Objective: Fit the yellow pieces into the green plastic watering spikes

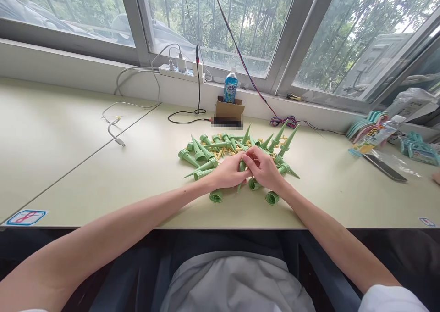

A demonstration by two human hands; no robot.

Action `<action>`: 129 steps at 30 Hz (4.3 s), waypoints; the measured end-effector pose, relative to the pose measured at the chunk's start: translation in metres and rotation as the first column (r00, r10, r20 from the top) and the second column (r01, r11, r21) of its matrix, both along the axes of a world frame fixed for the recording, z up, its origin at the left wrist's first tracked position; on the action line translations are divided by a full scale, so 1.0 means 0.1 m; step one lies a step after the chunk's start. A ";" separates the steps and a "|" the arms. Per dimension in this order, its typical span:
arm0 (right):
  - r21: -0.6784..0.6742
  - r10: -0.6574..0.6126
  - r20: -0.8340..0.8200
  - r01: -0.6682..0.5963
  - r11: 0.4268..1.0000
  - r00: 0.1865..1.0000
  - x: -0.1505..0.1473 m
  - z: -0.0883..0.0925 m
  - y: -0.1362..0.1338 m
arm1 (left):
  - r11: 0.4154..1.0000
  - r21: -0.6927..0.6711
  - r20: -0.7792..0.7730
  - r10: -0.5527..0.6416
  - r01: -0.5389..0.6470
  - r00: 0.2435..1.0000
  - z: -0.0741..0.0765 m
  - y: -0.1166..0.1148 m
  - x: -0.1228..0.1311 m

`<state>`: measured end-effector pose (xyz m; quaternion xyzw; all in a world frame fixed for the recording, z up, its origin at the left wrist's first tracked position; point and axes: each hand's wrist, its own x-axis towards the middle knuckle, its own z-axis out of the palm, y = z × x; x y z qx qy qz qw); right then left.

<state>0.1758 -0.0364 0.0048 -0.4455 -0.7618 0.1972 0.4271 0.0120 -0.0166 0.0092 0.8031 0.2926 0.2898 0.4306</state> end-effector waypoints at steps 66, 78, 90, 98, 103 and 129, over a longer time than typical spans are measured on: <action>0.227 -0.052 -0.016 0.054 0.972 0.999 0.00 -0.02 0.01 | 0.962 0.214 0.024 0.168 -0.169 0.986 0.04 0.00 -0.02; 0.187 -0.035 -0.101 0.054 0.981 0.994 -0.02 -0.02 0.00 | 0.971 0.133 0.029 0.195 -0.197 0.980 0.13 -0.02 -0.05; 0.237 -0.082 -0.235 0.139 0.961 0.968 -0.01 -0.03 0.00 | 0.969 0.032 0.065 0.242 -0.244 0.968 0.12 0.02 -0.04; 0.227 -0.085 -0.343 0.170 0.959 0.936 -0.03 -0.02 0.00 | 0.959 -0.130 0.151 0.272 -0.253 0.951 0.10 0.06 -0.05; 0.247 -0.076 -0.309 0.157 0.956 0.948 -0.02 -0.01 0.01 | 0.956 -0.155 0.158 0.272 -0.248 0.949 0.11 0.05 -0.05; 0.091 -0.008 -0.185 0.026 0.995 0.983 -0.01 -0.02 0.05 | 0.955 0.108 0.148 0.260 -0.277 0.954 0.09 0.05 -0.06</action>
